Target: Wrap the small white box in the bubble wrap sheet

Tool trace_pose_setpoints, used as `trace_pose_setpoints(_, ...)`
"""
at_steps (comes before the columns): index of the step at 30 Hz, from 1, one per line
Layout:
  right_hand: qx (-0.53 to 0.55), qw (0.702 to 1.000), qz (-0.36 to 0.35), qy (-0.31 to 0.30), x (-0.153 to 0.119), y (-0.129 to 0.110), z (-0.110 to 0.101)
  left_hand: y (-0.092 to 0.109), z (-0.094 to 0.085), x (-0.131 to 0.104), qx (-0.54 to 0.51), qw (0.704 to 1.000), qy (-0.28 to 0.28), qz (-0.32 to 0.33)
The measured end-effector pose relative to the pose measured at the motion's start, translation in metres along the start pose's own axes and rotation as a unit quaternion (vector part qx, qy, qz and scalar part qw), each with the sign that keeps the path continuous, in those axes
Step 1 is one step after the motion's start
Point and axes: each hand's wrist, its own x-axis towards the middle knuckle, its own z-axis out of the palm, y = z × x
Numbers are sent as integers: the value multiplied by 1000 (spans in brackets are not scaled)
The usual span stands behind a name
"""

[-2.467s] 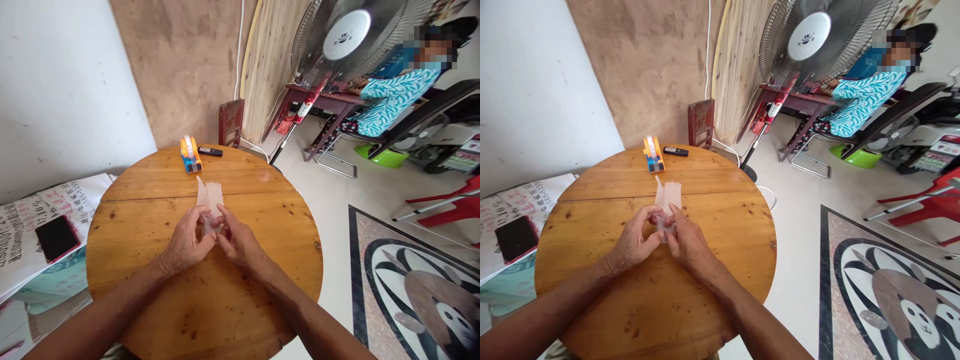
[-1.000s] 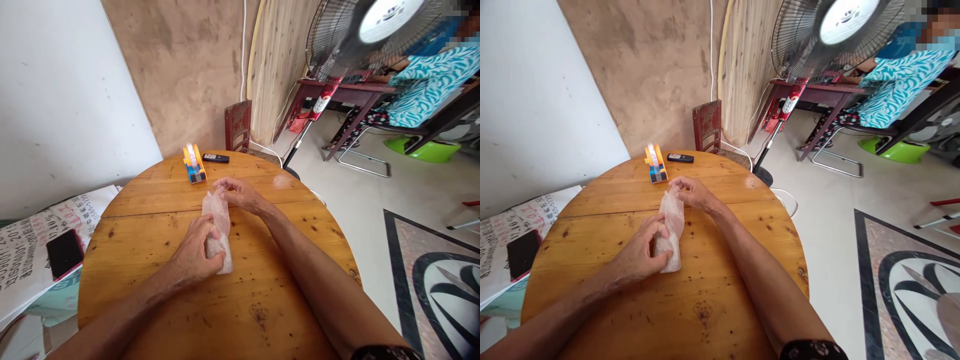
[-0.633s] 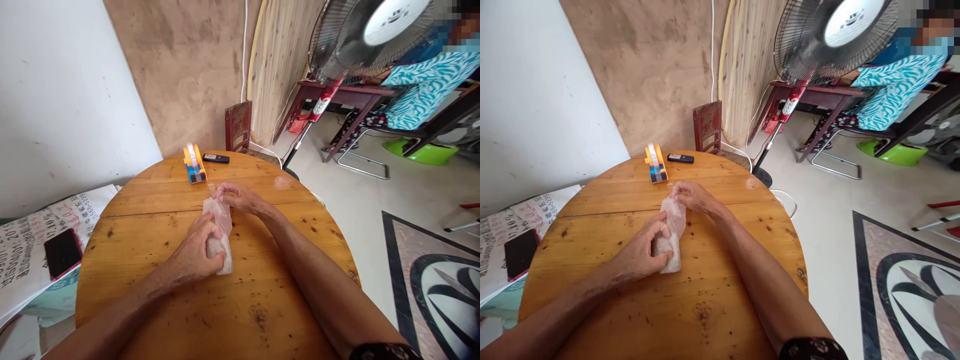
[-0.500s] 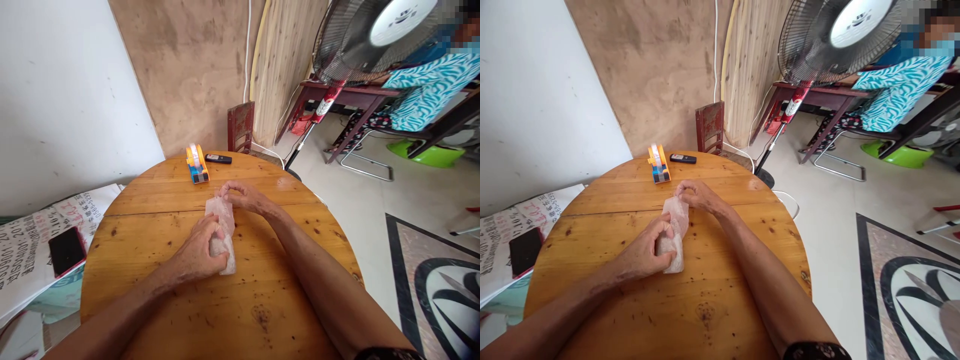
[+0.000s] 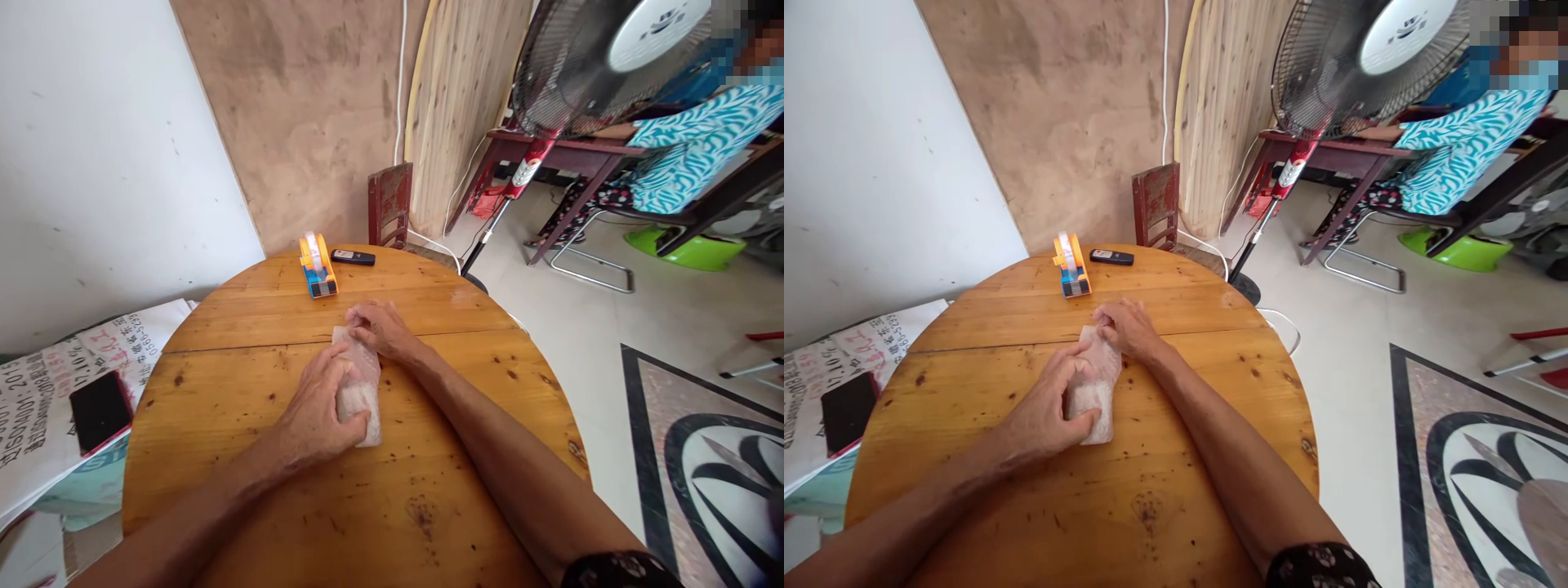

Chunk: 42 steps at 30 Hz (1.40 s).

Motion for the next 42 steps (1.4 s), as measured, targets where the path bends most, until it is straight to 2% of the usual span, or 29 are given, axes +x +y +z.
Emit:
trace_pose_setpoints(2, -20, 1000, -1, 12, -2, 0, 1, 1, 0, -3, 44, 997, 25, 60)
trace_pose_setpoints(5, -46, 998, 3, 38, -2, 1, 2, 2, 1, -5, 69, 989, 17, 127)
trace_pose_setpoints(7, -29, 998, 24, 60, -2, 3, 0, 1, 3, -6, 52, 990, 4, 129)
trace_pose_setpoints(9, 32, 995, 71, 63, -1, 6, -3, 1, 4, -6, 31, 992, -2, 120)
trace_pose_setpoints(12, 104, 985, 138, 32, 1, 10, -14, 1, 5, -5, 13, 994, -2, 107)
trace_pose_setpoints(17, 101, 983, 145, -54, 7, 4, -27, 1, 4, -5, 3, 995, -3, 100)
trace_pose_setpoints(22, 102, 978, 147, -107, 18, -4, -18, 1, 4, -5, 2, 995, -2, 103)
trace_pose_setpoints(29, 180, 962, 149, -139, 18, -8, -12, 0, 5, -6, 6, 994, 7, 109)
trace_pose_setpoints(35, 192, 963, 158, -104, 15, -9, -7, -1, 5, -6, 31, 991, 20, 129)
trace_pose_setpoints(42, 87, 980, 176, -38, 11, -18, 1, 10, -4, -11, 141, 981, 44, 129)
